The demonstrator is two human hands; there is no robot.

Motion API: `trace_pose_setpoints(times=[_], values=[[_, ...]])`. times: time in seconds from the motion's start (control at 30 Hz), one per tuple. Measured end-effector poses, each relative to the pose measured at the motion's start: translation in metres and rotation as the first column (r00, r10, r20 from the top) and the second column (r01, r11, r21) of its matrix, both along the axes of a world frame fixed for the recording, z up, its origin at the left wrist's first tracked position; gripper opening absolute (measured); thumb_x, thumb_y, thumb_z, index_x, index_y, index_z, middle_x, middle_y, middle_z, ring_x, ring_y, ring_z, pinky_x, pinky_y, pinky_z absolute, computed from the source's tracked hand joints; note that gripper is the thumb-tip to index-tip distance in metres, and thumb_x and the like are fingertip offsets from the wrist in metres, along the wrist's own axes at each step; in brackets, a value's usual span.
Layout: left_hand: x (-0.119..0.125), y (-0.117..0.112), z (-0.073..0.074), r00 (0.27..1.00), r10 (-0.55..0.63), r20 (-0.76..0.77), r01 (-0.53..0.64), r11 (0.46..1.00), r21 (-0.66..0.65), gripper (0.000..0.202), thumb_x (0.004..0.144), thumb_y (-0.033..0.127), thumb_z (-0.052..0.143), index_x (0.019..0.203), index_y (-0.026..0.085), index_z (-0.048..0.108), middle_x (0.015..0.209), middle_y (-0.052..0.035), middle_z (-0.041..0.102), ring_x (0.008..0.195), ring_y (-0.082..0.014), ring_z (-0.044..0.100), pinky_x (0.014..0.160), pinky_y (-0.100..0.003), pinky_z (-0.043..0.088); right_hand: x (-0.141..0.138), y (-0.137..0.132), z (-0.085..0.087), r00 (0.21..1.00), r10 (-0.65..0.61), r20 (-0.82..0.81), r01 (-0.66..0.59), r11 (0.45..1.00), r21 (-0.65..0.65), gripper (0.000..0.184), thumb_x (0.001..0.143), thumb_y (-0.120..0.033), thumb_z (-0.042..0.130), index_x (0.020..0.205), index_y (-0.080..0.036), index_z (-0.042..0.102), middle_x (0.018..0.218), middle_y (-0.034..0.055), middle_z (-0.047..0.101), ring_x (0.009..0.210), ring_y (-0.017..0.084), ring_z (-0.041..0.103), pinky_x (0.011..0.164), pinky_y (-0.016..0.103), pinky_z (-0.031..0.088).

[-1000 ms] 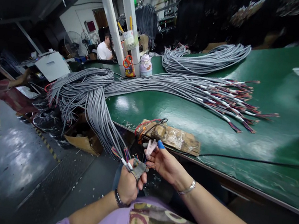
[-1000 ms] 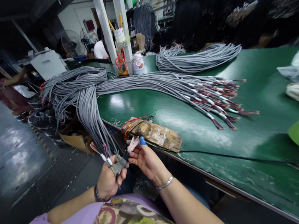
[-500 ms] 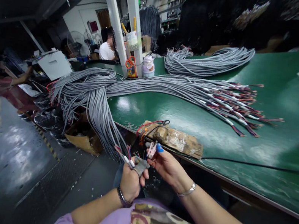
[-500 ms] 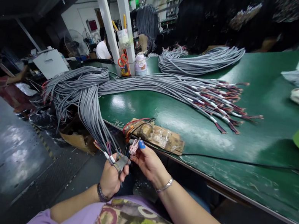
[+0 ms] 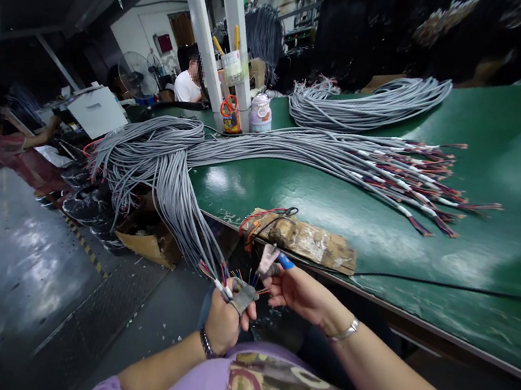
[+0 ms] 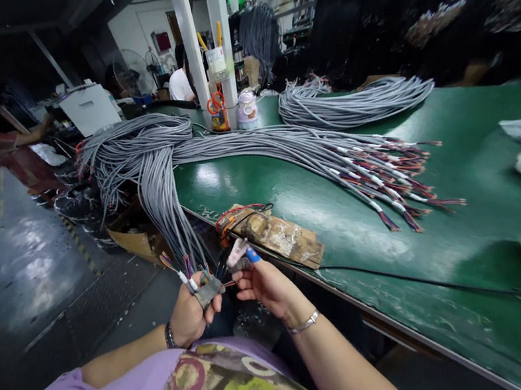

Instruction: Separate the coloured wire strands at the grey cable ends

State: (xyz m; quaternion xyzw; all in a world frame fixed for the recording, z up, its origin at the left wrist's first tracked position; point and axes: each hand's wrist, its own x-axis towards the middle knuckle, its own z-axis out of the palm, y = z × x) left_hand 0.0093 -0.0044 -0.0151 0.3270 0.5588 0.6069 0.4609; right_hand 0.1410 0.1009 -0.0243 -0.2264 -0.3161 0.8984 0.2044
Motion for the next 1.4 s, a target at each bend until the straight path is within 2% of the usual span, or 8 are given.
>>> trace_pose_setpoints(times=[0.13, 0.27, 0.43, 0.63, 0.73, 0.93, 1.1, 1.4], values=[[-0.004, -0.006, -0.009, 0.996, -0.055, -0.076, 0.055, 0.998, -0.005, 0.032, 0.073, 0.046, 0.063, 0.067, 0.016, 0.054, 0.046, 0.0023, 0.057, 0.028, -0.0038, 0.037, 0.030, -0.018, 0.018, 0.007, 0.003, 0.008, 0.975, 0.147, 0.164, -0.183, 0.955, 0.235, 0.036, 0.070, -0.049, 0.067, 0.069, -0.013, 0.062, 0.060, 0.0019, 0.062, 0.048, 0.009, 0.054, 0.049, 0.022, 0.046], [-0.004, -0.006, -0.009, 0.974, -0.163, -0.156, 0.158, 0.986, -0.044, 0.032, 0.074, 0.045, 0.063, 0.066, 0.016, 0.053, 0.047, 0.0015, 0.058, 0.030, -0.0046, 0.039, 0.032, -0.017, 0.023, 0.003, 0.001, 0.015, 0.973, 0.109, 0.204, -0.180, 0.912, 0.369, 0.029, 0.063, -0.038, 0.075, 0.063, -0.013, 0.060, 0.054, -0.0017, 0.060, 0.044, 0.006, 0.048, 0.047, 0.019, 0.039], [-0.004, -0.002, -0.006, 0.888, -0.416, -0.195, 0.376, 0.902, -0.210, 0.031, 0.070, 0.042, 0.066, 0.060, 0.015, 0.056, 0.043, 0.0005, 0.056, 0.030, -0.0066, 0.042, 0.034, -0.019, 0.028, 0.000, -0.006, 0.013, 0.966, 0.110, 0.235, -0.211, 0.860, 0.465, 0.028, 0.061, -0.037, 0.075, 0.058, -0.012, 0.061, 0.048, -0.0038, 0.054, 0.045, 0.006, 0.043, 0.047, 0.020, 0.033], [-0.004, 0.003, -0.010, 0.988, -0.121, -0.100, 0.110, 0.988, -0.108, 0.032, 0.072, 0.043, 0.062, 0.059, 0.015, 0.054, 0.044, 0.0015, 0.056, 0.028, -0.0045, 0.037, 0.031, -0.018, 0.021, 0.010, -0.014, 0.004, 0.980, -0.112, 0.162, 0.051, 0.939, 0.340, 0.032, 0.068, -0.046, 0.069, 0.072, -0.015, 0.062, 0.068, 0.0006, 0.061, 0.057, 0.009, 0.051, 0.057, 0.024, 0.043], [-0.003, 0.006, -0.011, 0.999, -0.014, -0.047, 0.011, 0.997, -0.075, 0.031, 0.070, 0.044, 0.063, 0.061, 0.015, 0.053, 0.044, 0.0026, 0.055, 0.029, -0.0043, 0.037, 0.032, -0.018, 0.021, 0.009, -0.024, 0.002, 0.976, -0.130, 0.174, 0.074, 0.951, 0.300, 0.032, 0.066, -0.044, 0.072, 0.080, -0.017, 0.060, 0.074, 0.0006, 0.060, 0.058, 0.009, 0.051, 0.054, 0.025, 0.044], [-0.002, 0.006, -0.011, 0.995, -0.097, -0.022, 0.095, 0.993, -0.063, 0.034, 0.071, 0.044, 0.063, 0.059, 0.015, 0.053, 0.046, 0.0003, 0.058, 0.031, -0.0053, 0.042, 0.035, -0.018, 0.027, -0.008, -0.038, 0.004, 0.955, -0.271, 0.120, 0.181, 0.855, 0.486, 0.031, 0.067, -0.044, 0.070, 0.070, -0.016, 0.055, 0.056, -0.0030, 0.055, 0.050, 0.008, 0.045, 0.049, 0.023, 0.034], [-0.011, -0.002, -0.011, 0.953, -0.299, -0.057, 0.289, 0.948, -0.134, 0.036, 0.071, 0.047, 0.064, 0.062, 0.014, 0.056, 0.050, -0.0044, 0.063, 0.038, -0.0105, 0.054, 0.036, -0.019, 0.029, -0.016, -0.037, 0.013, 0.987, -0.108, 0.120, 0.037, 0.877, 0.480, 0.031, 0.071, -0.046, 0.065, 0.071, -0.017, 0.055, 0.047, -0.0036, 0.054, 0.042, 0.009, 0.046, 0.046, 0.023, 0.032], [-0.007, -0.002, -0.015, 0.999, -0.005, 0.042, 0.007, 0.998, -0.058, 0.035, 0.070, 0.048, 0.063, 0.066, 0.015, 0.053, 0.050, -0.0014, 0.062, 0.035, -0.0088, 0.052, 0.036, -0.018, 0.024, -0.025, -0.030, 0.002, 0.972, -0.193, 0.135, 0.105, 0.869, 0.484, 0.035, 0.066, -0.046, 0.070, 0.070, -0.016, 0.055, 0.052, -0.0032, 0.054, 0.044, 0.008, 0.044, 0.046, 0.023, 0.030]])
